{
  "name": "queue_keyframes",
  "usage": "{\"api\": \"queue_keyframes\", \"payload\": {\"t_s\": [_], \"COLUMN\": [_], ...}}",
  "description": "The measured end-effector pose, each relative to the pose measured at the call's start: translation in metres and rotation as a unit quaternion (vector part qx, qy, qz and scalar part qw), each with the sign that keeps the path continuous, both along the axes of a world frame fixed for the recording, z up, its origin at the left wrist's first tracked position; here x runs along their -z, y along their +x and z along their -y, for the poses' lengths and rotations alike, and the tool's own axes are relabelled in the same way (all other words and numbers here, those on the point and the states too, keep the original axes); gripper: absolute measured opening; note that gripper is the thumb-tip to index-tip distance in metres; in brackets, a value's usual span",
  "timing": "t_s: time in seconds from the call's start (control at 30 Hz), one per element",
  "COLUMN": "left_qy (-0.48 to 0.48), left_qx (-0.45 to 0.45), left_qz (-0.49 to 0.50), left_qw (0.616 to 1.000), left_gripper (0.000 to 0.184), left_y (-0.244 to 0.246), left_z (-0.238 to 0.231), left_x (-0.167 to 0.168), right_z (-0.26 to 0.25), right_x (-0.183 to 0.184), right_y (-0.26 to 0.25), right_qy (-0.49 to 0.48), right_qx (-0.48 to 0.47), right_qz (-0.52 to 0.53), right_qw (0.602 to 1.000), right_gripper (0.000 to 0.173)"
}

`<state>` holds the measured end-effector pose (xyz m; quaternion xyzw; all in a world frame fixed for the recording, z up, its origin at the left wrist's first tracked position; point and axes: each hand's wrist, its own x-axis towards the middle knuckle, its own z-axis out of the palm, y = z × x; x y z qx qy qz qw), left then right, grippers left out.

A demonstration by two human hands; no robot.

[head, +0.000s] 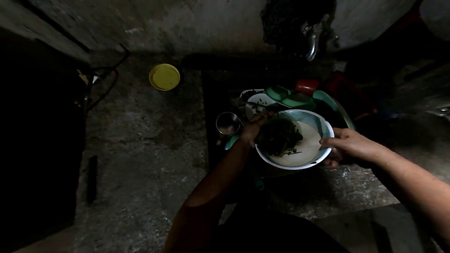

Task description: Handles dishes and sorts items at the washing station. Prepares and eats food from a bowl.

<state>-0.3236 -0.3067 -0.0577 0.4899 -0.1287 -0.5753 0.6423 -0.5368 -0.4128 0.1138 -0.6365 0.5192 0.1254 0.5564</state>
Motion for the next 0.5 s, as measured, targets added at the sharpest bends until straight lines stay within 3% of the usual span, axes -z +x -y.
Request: {"api": "queue_keyframes", "payload": {"t_s": [0.17, 0.5], "left_qy": [-0.030, 0.002], "left_qx": [0.008, 0.009], "left_qz": [0.002, 0.007], "left_qw": [1.000, 1.000], "left_gripper": [0.035, 0.034], "left_y": [-0.001, -0.004], "left_z": [0.003, 0.004], "left_x": [-0.001, -0.006], "right_z": [0.002, 0.005], "right_x": [-0.007, -0.012], "right_y": [0.003, 0.005], "right_qy": [-0.010, -0.017], "right_qx": [-0.001, -0.005], "right_qz": [-0.015, -0.019], "right_qw": [1.000, 1.000], "right_gripper": [0.019, 0.018]}}
